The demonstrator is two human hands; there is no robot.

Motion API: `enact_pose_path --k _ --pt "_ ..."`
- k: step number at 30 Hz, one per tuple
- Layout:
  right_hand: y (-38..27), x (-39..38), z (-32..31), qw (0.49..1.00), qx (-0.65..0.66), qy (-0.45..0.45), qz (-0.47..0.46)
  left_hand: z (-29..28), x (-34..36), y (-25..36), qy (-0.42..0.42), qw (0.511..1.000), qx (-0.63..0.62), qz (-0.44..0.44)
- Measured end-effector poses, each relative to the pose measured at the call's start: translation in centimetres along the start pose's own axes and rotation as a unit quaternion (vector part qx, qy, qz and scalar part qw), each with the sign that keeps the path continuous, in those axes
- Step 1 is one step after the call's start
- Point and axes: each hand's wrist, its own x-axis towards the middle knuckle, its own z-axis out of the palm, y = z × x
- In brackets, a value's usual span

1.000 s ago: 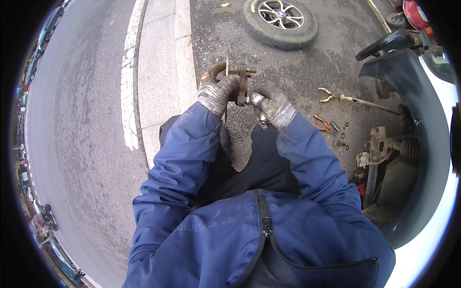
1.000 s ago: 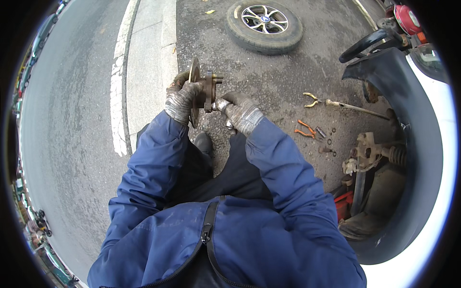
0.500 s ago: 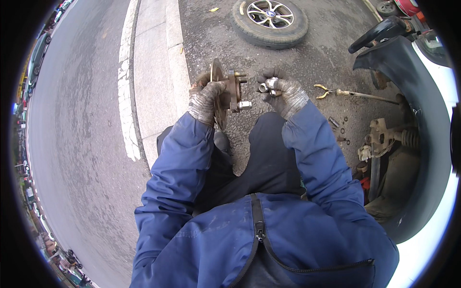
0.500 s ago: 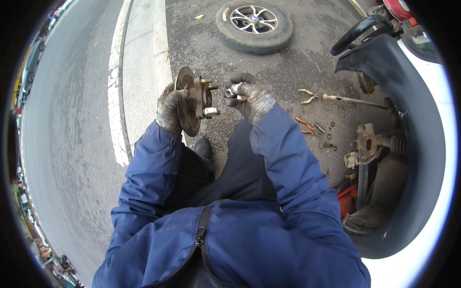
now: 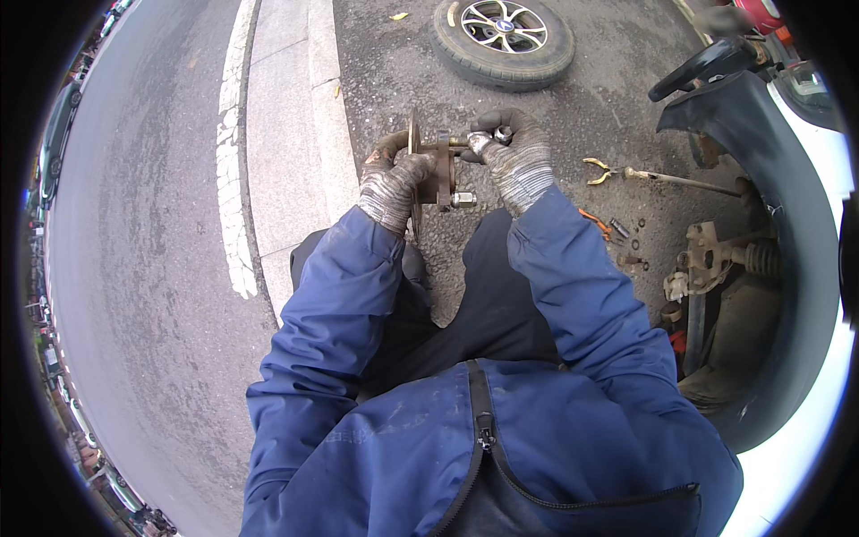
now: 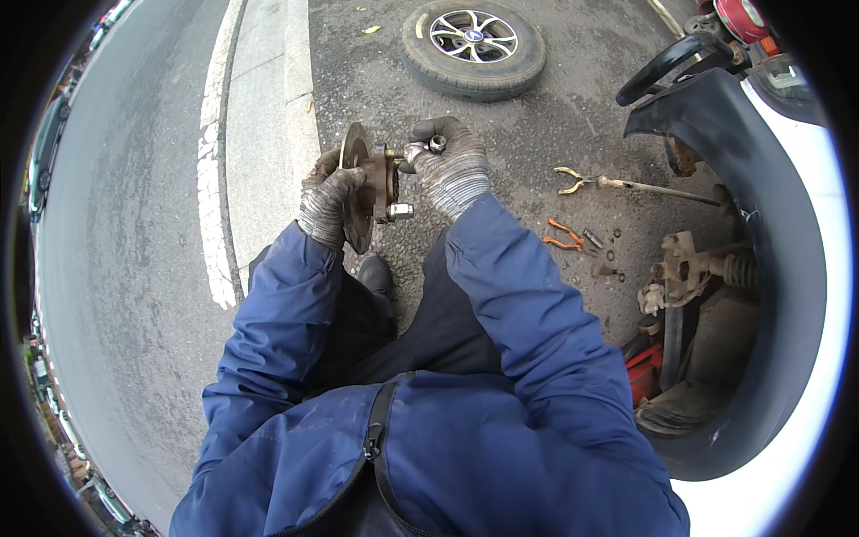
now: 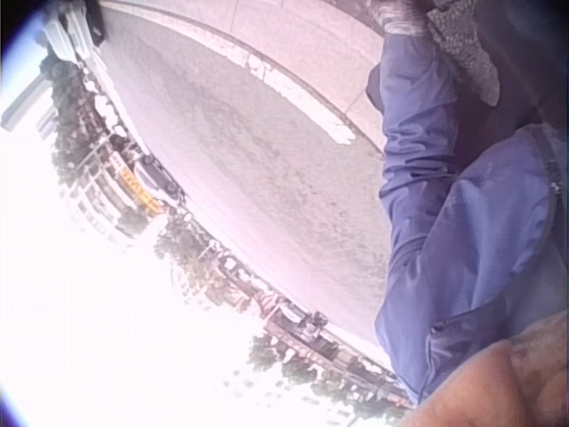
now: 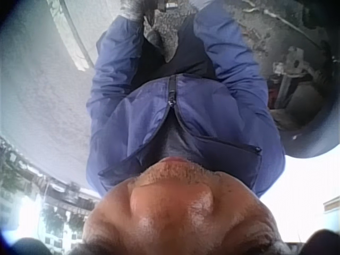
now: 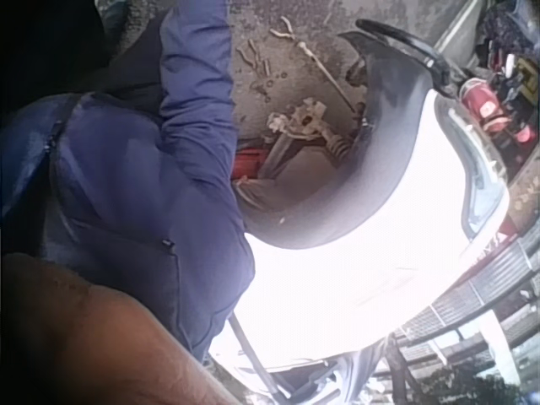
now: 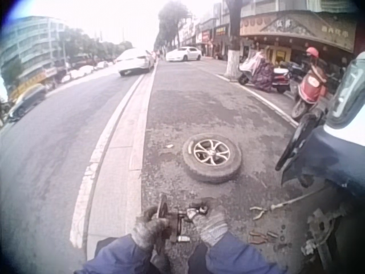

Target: The person carries a wheel hub assembly to a roadside repair area, kneels beside a white car with a removed wheel, and uses a socket wrench to tighten lug nuts onto the hub. After securing the nuts, the person stands, inspects the hub, and walks back toward the shop entrance.

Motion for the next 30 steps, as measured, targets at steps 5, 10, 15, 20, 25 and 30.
enact_pose_path --k 5,10,15,20,25,30 --pt "0.0 0.0 -0.6 0.999 0.036 0.01 0.037 -0.6 -0.4 0.5 0.008 1.0 0.029 -0.002" --pt "0.1 0.2 -1.6 0.991 -0.013 -0.003 0.133 0.2 -0.1 0.2 0.015 0.998 0.06 -0.02" --pt "0.8 -0.3 -2.4 0.992 -0.096 -0.07 0.029 0.6 0.0 -0.3 0.055 0.996 0.068 -0.036" --pt "0.6 -0.5 -3.0 0.992 -0.078 -0.073 0.073 -0.1 -0.1 -0.3 -0.025 0.998 0.056 -0.002" --pt "0.4 -0.5 -3.1 0.988 -0.105 -0.071 0.093 -0.7 -0.2 -0.2 -0.078 0.997 0.013 -0.009" --pt "0.7 -0.7 -3.2 0.992 -0.078 -0.069 0.069 0.2 0.2 -1.2 -0.017 0.999 0.05 -0.005"
